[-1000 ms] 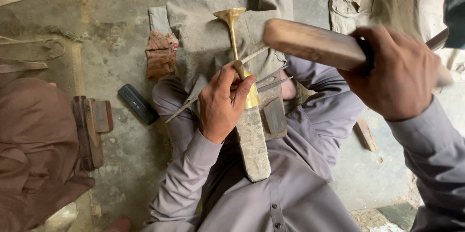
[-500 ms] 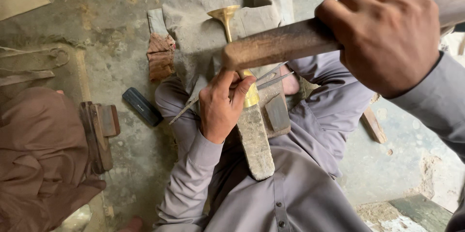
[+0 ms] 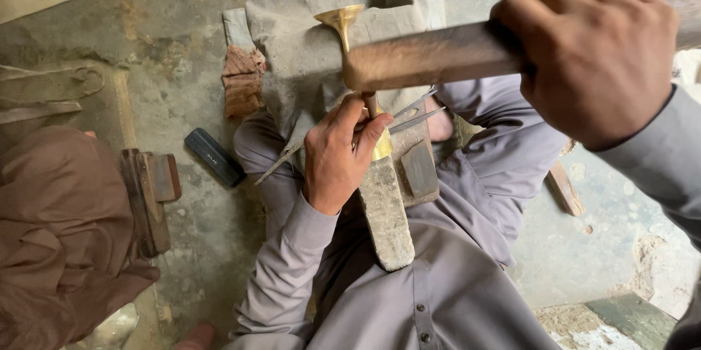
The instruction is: The person sits on the floor and uses a wooden mallet to strike a chisel, engraving a decorative pattern onto a brass lamp base. The lamp is held steady on a stone block while the person repeatedly taps the chisel to create the design.
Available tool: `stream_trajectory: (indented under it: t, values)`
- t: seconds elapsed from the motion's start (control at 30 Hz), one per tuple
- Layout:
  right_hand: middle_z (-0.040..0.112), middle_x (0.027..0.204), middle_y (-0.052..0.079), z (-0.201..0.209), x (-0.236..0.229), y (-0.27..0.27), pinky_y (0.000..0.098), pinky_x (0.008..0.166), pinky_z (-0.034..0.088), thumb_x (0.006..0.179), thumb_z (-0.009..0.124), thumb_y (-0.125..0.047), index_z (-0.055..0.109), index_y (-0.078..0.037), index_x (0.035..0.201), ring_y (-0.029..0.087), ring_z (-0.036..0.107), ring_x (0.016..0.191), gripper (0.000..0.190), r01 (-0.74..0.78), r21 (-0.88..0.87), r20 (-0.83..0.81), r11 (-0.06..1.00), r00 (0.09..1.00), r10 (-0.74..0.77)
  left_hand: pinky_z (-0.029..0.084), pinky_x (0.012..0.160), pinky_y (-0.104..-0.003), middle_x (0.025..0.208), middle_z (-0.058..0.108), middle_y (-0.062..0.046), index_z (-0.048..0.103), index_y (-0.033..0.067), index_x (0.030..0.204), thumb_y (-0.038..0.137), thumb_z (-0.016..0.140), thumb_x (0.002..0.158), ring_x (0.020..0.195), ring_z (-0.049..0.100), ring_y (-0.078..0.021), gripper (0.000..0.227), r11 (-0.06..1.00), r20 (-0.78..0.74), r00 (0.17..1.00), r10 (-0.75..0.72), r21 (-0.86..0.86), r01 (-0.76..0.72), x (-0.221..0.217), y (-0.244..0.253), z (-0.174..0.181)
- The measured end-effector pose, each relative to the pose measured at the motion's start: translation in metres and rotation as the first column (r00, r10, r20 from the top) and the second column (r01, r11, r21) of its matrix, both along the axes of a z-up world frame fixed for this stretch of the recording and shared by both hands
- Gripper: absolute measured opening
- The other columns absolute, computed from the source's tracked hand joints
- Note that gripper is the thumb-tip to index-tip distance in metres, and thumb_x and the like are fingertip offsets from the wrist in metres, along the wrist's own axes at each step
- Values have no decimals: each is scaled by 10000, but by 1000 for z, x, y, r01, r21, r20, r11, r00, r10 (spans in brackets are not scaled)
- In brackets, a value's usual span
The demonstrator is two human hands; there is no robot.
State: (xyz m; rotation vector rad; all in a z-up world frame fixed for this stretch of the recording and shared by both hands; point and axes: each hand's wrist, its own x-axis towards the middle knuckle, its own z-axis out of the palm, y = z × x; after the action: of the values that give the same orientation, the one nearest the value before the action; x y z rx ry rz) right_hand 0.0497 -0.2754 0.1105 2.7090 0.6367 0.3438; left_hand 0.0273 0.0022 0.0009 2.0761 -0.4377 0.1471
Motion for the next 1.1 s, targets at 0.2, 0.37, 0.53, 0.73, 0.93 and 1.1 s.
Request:
stream_trajectory:
  t: [0.2,0.37,0.53,0.73,0.93,1.1]
  values:
    - [644,691,55,-14,-2,-8,384,532,500,1029,673,-260,657,-92,1013,217,599,525,170,110,17,-178,994,978,-105,548,607,-376,907,706,-120,615,40,1172,267,732,987,729,722,-248,316,998,4,999,-48,30,48,7,-3,5]
    - [711,835,95,-21,-9,-10,373,557,538,989,703,-182,635,-88,1100,232,662,670,160,278,170,-369,945,908,-200,524,646,-432,898,690,-166,602,30,1174,256,765,943,782,705,-339,362,985,-14,989,-144,91,145,19,-4,10]
    - [712,873,166,-32,-25,-17,396,545,531,845,754,-111,626,-23,1093,283,675,623,293,283,479,-343,831,932,-120,514,638,-466,865,698,-184,602,35,1162,253,793,882,799,710,-377,403,957,-105,967,-234,151,248,34,-12,15]
    - [714,807,157,-58,-57,-29,424,547,539,834,784,-168,654,-41,1094,299,686,603,317,533,283,-525,797,782,-337,555,645,-449,877,737,-159,617,93,1161,224,796,884,826,755,-351,355,939,-166,942,-292,137,316,47,-21,20]
    - [704,823,203,-73,-78,-41,455,660,549,763,870,-300,619,-17,1167,348,700,676,554,755,369,-720,542,601,-347,535,633,-494,839,742,-148,567,100,1260,288,786,876,793,737,-380,480,898,-195,911,-364,187,398,60,-14,20]
    - [733,1012,173,-78,-89,-48,434,754,557,762,756,-144,504,-25,1403,317,717,863,698,718,528,-723,453,660,-203,540,683,-523,858,748,-160,584,124,1262,308,767,889,831,731,-402,455,842,-175,875,-451,241,482,67,-20,12]
